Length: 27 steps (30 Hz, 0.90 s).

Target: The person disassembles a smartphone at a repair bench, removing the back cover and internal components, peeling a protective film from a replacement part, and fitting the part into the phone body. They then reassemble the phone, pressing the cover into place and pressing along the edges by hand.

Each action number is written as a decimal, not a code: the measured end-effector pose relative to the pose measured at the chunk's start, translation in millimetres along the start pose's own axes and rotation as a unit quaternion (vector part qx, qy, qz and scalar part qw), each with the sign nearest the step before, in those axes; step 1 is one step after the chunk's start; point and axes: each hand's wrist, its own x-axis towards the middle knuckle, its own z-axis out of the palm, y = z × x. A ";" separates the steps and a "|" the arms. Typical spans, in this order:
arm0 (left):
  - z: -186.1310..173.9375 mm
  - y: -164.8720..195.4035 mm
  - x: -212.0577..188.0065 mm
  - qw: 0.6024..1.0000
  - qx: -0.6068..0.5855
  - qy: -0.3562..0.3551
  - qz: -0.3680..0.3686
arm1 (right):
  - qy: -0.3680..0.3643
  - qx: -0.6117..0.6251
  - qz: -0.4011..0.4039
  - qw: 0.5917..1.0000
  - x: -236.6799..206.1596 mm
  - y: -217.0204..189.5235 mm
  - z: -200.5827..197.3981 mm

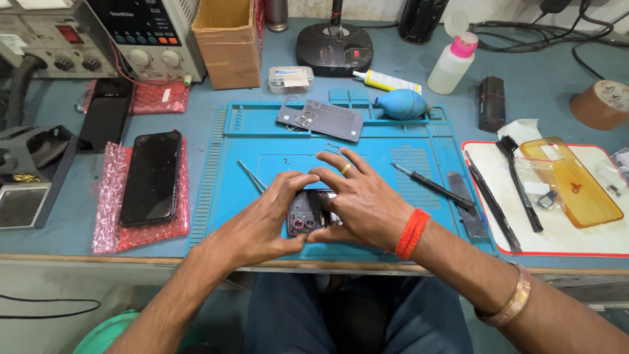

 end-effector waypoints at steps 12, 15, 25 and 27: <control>-3.2 2.4 2.2 1.000 -0.006 -0.010 0.002 | -0.001 0.023 0.044 0.999 -15.3 0.6 -9.0; -1.5 3.6 5.6 1.000 -0.003 -0.008 0.005 | 0.004 0.081 0.086 0.993 -35.0 14.4 -20.6; -3.5 10.8 13.1 0.997 0.010 -0.055 -0.046 | -0.002 0.287 0.243 0.926 -87.2 21.2 -17.3; -3.8 11.2 14.2 0.997 0.011 -0.059 -0.048 | 0.006 0.297 0.258 0.919 -90.4 21.0 -14.0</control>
